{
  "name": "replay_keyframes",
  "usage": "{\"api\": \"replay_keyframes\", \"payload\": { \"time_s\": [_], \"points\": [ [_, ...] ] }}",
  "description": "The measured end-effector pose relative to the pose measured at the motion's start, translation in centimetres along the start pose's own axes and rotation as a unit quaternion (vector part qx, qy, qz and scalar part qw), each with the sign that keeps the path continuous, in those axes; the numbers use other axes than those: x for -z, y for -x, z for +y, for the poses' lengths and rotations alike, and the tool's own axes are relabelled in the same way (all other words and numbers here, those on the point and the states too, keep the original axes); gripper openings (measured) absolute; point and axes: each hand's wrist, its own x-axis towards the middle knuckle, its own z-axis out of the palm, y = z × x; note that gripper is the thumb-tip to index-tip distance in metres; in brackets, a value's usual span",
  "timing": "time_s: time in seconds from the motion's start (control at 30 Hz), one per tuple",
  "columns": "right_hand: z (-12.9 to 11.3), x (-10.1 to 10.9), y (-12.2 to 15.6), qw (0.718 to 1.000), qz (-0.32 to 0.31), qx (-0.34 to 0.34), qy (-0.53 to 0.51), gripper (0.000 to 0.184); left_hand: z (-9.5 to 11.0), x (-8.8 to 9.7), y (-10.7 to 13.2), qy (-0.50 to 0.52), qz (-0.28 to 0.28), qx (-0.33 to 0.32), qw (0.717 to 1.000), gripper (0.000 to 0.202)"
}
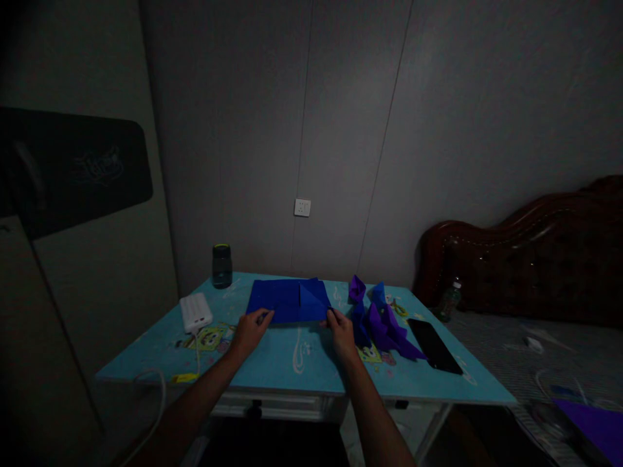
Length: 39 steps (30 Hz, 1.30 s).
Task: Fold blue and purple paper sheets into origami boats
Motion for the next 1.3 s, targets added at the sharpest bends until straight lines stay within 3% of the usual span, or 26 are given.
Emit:
{"api": "replay_keyframes", "payload": {
  "time_s": [0.17,0.3,0.5,0.77,1.03,1.3],
  "points": [
    [0.7,0.0,-0.4,1.000,0.012,-0.016,-0.018,0.058,-0.3,-0.6,0.0,-0.003,-0.014,-0.032,0.999,0.023],
    [0.9,-0.3,-0.5,0.999,0.009,-0.030,-0.030,0.064,-0.7,-0.9,0.3,0.007,-0.047,-0.025,0.999,0.036],
    [1.1,-0.8,0.0,0.998,-0.049,-0.039,-0.018,0.065,-0.7,-0.4,0.1,-0.033,-0.010,-0.045,0.998,0.039],
    [1.1,-0.6,0.4,0.994,-0.045,0.037,0.094,0.055,-1.0,-0.7,0.2,-0.066,-0.015,-0.077,0.995,0.044],
    [0.3,-0.6,0.8,0.971,-0.019,0.105,0.214,0.048,-1.0,-0.4,0.0,-0.079,-0.016,-0.084,0.993,0.037],
    [0.2,-1.4,1.2,0.936,-0.026,0.184,0.298,0.039,-0.7,-0.2,-0.1,-0.078,0.040,-0.091,0.992,0.036]
  ]
}}
